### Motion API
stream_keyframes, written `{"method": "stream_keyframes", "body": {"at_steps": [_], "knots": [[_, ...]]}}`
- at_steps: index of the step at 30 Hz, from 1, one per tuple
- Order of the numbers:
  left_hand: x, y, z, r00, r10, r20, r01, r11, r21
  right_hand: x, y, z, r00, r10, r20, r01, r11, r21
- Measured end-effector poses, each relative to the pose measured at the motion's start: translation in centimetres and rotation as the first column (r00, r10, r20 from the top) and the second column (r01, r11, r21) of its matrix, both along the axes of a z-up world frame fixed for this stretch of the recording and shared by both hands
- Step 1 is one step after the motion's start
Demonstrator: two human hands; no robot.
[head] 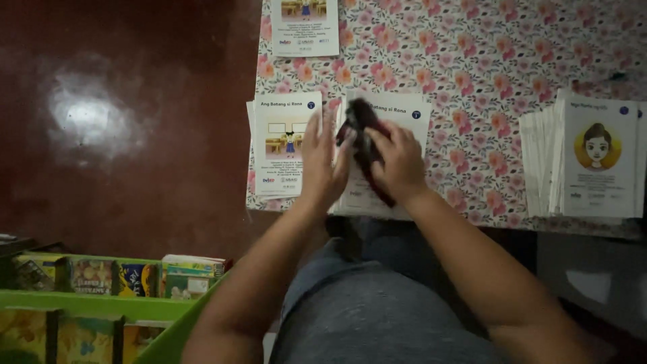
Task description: The person wipes the surface of several small booklets or papers on a floral-patterned table using a dark cloth. They handle the items one by one, wiping the cover and then placing them into a stack on the table.
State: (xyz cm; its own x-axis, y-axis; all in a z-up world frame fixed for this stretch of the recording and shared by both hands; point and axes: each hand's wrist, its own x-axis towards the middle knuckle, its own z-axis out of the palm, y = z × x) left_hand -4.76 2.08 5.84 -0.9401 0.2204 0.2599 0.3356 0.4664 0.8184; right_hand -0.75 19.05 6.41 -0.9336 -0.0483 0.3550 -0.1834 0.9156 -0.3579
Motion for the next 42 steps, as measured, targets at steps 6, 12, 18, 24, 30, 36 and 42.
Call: {"method": "stream_keyframes", "body": {"at_steps": [6,12,18,24,30,36,42], "knots": [[-7.8,10.3,-7.0,0.855,-0.349,-0.384,0.184,0.896,-0.405,2.5,-2.6,5.6,0.979,0.148,0.141,-0.181,0.948,0.261],[-7.2,10.2,-7.8,0.902,-0.422,-0.089,0.248,0.676,-0.693,3.3,-1.5,5.9,0.924,0.363,0.124,-0.368,0.929,0.026],[-7.2,8.1,-6.2,0.819,-0.553,-0.151,0.296,0.634,-0.715,7.9,5.7,3.0,0.863,0.115,0.492,0.151,0.870,-0.468],[-0.6,5.2,-2.0,0.787,-0.590,-0.182,0.397,0.709,-0.582,7.4,12.5,-1.8,0.997,-0.064,0.051,0.057,0.990,0.129],[6.1,1.7,-2.2,0.749,-0.606,-0.270,0.335,0.696,-0.635,0.1,6.0,-5.4,0.992,0.130,-0.008,-0.130,0.991,0.017],[6.7,1.4,-3.2,0.772,-0.621,-0.136,0.420,0.658,-0.625,-6.1,10.8,-9.6,0.990,-0.014,-0.142,0.038,0.985,0.168],[6.5,1.5,-3.9,0.746,-0.651,-0.141,0.451,0.649,-0.612,-5.9,17.5,-9.9,0.920,-0.392,-0.002,0.391,0.918,0.064]]}}
